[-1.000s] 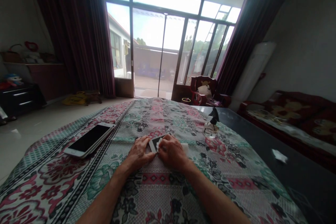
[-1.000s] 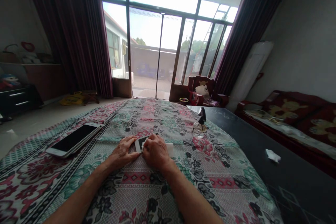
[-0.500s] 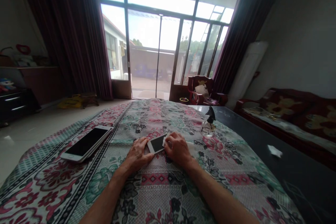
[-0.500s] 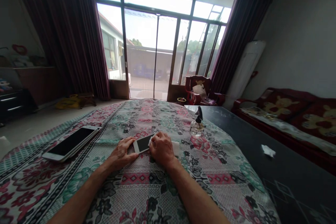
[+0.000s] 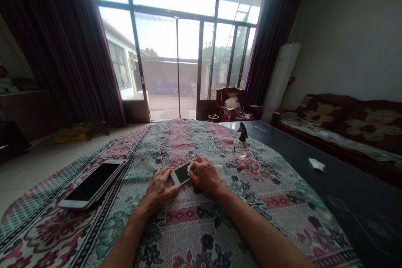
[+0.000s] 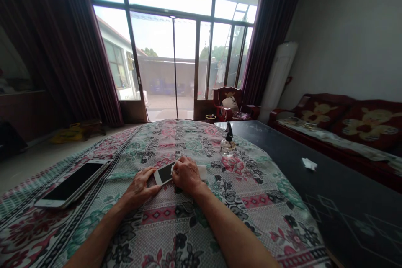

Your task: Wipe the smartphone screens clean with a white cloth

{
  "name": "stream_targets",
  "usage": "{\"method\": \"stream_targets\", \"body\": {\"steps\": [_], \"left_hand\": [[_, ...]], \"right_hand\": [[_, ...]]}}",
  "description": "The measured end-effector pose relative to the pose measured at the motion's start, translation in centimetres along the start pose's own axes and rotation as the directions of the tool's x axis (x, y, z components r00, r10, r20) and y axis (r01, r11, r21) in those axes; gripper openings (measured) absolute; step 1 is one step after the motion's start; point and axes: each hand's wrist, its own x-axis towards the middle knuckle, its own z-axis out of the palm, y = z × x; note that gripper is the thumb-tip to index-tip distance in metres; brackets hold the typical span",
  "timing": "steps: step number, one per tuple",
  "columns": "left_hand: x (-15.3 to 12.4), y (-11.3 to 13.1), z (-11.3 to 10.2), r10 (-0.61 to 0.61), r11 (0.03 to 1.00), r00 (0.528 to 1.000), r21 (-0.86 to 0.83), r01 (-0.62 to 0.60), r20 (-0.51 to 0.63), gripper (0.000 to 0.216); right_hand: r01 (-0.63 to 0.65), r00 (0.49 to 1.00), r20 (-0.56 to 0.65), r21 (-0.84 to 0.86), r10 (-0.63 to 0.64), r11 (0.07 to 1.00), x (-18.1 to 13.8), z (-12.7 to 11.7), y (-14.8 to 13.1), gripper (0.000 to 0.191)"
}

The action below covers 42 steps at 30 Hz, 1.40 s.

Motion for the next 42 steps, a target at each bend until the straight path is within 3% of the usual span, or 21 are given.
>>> {"method": "stream_targets", "body": {"steps": [6,10,17,20,32,42], "left_hand": [[0.0,-0.2,0.2,0.005,1.000,1.000,0.013,-0.005,0.007,0.047],[0.1,-0.1,0.1,-0.005,1.000,1.000,0.014,0.004,0.012,0.047],[0.1,-0.4,0.4,-0.008,0.999,1.000,0.033,0.008,-0.002,0.050],[0.1,-0.6,0.6,0.002,0.999,1.000,0.033,-0.001,-0.015,0.049],[0.1,-0.5,0.7,0.008,0.999,1.000,0.050,-0.007,-0.020,0.049],[0.0,-1.5,1.0,0.027,0.999,1.000,0.032,-0.027,-0.004,0.055]], "right_hand": [[-0.106,0.993,-0.059,-0.036,0.104,0.994,0.2,-0.8,2.3,0.009],[-0.124,0.989,-0.082,-0.050,0.119,0.991,0.1,-1.0,2.3,0.012],[0.132,0.989,-0.057,-0.022,-0.134,0.991,-0.6,0.7,-0.9,0.016],[0.161,0.986,-0.036,0.003,-0.160,0.987,-0.4,1.3,-1.6,0.017],[-0.128,0.989,-0.073,-0.010,0.126,0.992,1.3,0.1,2.4,0.019],[-0.178,0.983,-0.049,-0.070,0.175,0.982,0.6,-0.6,1.6,0.011]]}}
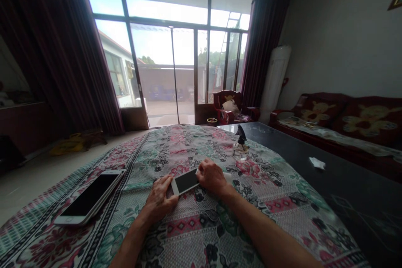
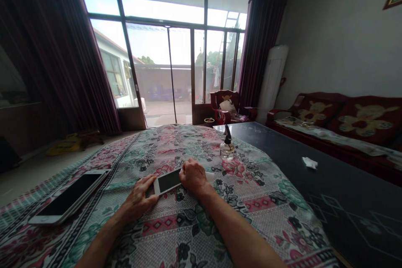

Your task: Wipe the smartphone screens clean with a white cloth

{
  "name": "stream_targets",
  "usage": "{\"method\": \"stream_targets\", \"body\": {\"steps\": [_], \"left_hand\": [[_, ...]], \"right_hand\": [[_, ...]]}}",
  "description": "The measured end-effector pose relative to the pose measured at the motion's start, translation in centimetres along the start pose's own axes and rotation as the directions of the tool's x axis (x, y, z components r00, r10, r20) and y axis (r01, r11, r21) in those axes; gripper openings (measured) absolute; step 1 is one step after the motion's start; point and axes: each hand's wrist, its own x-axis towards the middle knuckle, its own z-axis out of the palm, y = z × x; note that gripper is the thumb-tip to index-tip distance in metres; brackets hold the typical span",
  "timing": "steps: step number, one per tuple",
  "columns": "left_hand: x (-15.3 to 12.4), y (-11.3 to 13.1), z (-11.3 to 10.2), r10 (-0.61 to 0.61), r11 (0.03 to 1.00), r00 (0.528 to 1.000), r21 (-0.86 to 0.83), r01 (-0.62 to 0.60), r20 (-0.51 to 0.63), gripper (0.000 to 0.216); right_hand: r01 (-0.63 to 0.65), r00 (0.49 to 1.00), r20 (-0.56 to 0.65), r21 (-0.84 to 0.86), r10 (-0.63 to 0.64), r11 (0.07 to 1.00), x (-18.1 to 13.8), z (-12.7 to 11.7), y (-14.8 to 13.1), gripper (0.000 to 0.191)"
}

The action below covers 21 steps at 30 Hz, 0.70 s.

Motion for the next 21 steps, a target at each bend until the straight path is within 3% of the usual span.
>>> {"method": "stream_targets", "body": {"steps": [4,12,21], "left_hand": [[-0.1,0.0,-0.1,0.015,1.000,0.999,0.000,-0.015,0.037,0.058],[0.1,0.9,-0.8,-0.022,0.999,0.998,-0.023,0.024,0.064,0.058],[0.2,1.1,-1.1,-0.026,0.999,0.995,-0.017,0.028,0.093,0.056]], "right_hand": [[0.002,1.000,-0.019,-0.026,-0.003,1.000,-0.2,-0.4,-0.2,0.015],[0.160,0.987,0.007,-0.024,-0.160,0.987,-0.4,0.2,-1.3,0.021],[0.362,0.930,0.010,0.137,-0.366,0.922,-0.9,1.9,-3.9,0.016]]}}
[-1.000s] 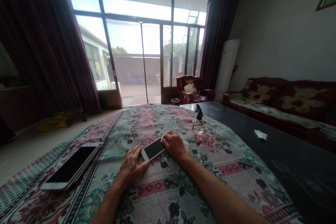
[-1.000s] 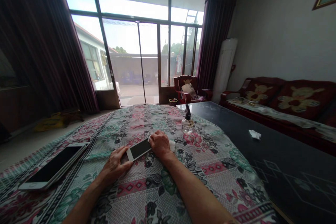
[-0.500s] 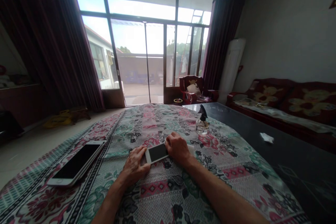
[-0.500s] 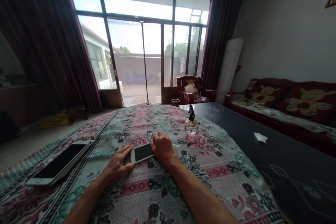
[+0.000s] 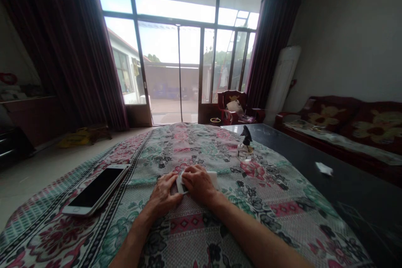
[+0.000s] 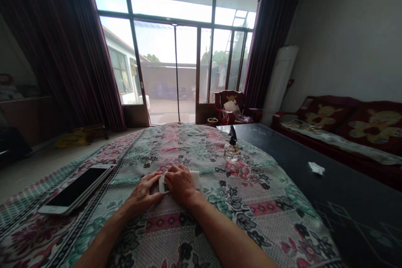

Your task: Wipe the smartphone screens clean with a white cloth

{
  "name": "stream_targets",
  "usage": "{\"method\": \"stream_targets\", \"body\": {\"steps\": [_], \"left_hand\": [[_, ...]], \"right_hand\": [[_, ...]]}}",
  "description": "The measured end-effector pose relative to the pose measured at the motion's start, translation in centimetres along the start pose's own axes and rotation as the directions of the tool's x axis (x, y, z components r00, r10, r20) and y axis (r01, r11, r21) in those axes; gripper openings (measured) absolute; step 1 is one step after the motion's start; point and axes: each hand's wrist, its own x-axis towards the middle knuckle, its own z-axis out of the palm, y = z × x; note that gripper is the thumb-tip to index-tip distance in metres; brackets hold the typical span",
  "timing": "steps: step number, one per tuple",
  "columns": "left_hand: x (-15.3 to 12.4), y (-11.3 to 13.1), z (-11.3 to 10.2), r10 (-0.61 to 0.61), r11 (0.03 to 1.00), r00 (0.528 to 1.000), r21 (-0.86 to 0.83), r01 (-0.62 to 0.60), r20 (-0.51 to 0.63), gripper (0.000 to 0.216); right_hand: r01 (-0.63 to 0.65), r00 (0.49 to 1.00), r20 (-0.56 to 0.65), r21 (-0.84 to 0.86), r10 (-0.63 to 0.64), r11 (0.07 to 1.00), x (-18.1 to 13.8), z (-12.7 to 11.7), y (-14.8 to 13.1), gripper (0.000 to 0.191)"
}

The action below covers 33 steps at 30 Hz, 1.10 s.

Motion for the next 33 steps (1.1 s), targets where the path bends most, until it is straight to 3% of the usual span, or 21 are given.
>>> {"method": "stream_targets", "body": {"steps": [9,15,24,28,33], "left_hand": [[0.1,-0.1,0.1,-0.013,1.000,1.000,0.003,0.013,-0.005,0.055],[0.0,0.0,0.0,-0.016,1.000,1.000,0.003,0.016,0.006,0.057],[-0.1,0.2,-0.3,-0.005,0.999,1.000,-0.041,0.004,-0.010,0.055],[-0.1,0.2,-0.4,-0.020,0.999,1.000,-0.036,0.021,0.010,0.058],[0.0,0.2,-0.2,-0.039,0.999,0.999,-0.008,0.039,0.011,0.059]], "right_hand": [[0.109,0.989,0.083,0.138,-0.122,0.984,-0.2,-0.5,0.8,0.016],[0.069,0.998,0.007,0.095,-0.069,0.993,-0.4,-0.8,1.8,0.012],[0.169,0.983,0.050,0.148,-0.178,0.974,-0.2,-0.4,0.6,0.017],[0.132,0.988,0.066,0.116,-0.140,0.984,-0.7,-1.0,1.1,0.014],[0.026,0.999,-0.042,0.066,-0.024,0.997,-0.9,-0.9,1.9,0.013]]}}
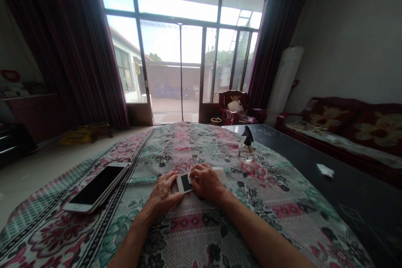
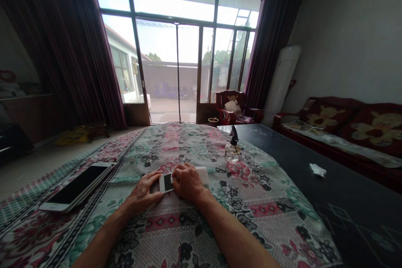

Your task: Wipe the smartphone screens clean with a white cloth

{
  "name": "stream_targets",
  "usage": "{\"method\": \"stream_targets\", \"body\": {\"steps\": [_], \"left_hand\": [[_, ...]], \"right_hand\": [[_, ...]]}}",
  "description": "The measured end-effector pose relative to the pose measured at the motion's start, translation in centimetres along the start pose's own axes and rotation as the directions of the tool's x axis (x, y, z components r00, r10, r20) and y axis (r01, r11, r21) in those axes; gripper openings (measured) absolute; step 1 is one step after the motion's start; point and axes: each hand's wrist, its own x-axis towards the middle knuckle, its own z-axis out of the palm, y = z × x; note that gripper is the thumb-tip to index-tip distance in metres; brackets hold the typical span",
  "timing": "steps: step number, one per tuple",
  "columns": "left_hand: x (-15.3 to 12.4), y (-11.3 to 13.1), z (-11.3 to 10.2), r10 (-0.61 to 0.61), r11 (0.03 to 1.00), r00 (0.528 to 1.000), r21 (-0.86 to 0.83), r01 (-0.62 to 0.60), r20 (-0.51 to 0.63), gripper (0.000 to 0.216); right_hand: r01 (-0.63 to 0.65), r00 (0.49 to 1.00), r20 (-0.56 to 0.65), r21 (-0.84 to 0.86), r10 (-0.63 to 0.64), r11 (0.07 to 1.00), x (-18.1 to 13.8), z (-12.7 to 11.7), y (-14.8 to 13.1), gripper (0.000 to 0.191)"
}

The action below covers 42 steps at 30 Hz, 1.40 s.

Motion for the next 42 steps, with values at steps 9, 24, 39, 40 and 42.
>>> {"method": "stream_targets", "body": {"steps": [9,24,39,40,42], "left_hand": [[0.0,-0.2,0.4,-0.010,0.998,1.000,0.056,0.010,0.007,0.060],[-0.1,0.1,0.1,0.015,1.000,1.000,0.001,-0.015,-0.023,0.058],[-0.2,0.2,0.2,0.027,0.999,0.996,-0.031,-0.030,-0.088,0.054],[-0.3,0.4,0.2,0.020,0.999,0.995,-0.029,-0.023,-0.097,0.053],[-0.3,0.6,0.2,-0.004,1.000,0.993,-0.026,0.001,-0.114,0.051]], "right_hand": [[0.115,0.992,0.045,0.039,-0.117,0.993,0.0,0.6,-1.2,0.013],[-0.039,0.999,0.014,-0.111,0.041,0.993,-0.5,-0.5,-0.3,0.009],[-0.303,0.952,-0.105,-0.211,0.287,0.929,-0.7,-1.5,1.6,0.009],[-0.302,0.952,-0.111,-0.209,0.284,0.930,-0.6,-1.4,1.6,0.009],[-0.275,0.961,-0.099,-0.199,0.259,0.941,-0.6,-1.1,1.5,0.008]]}}
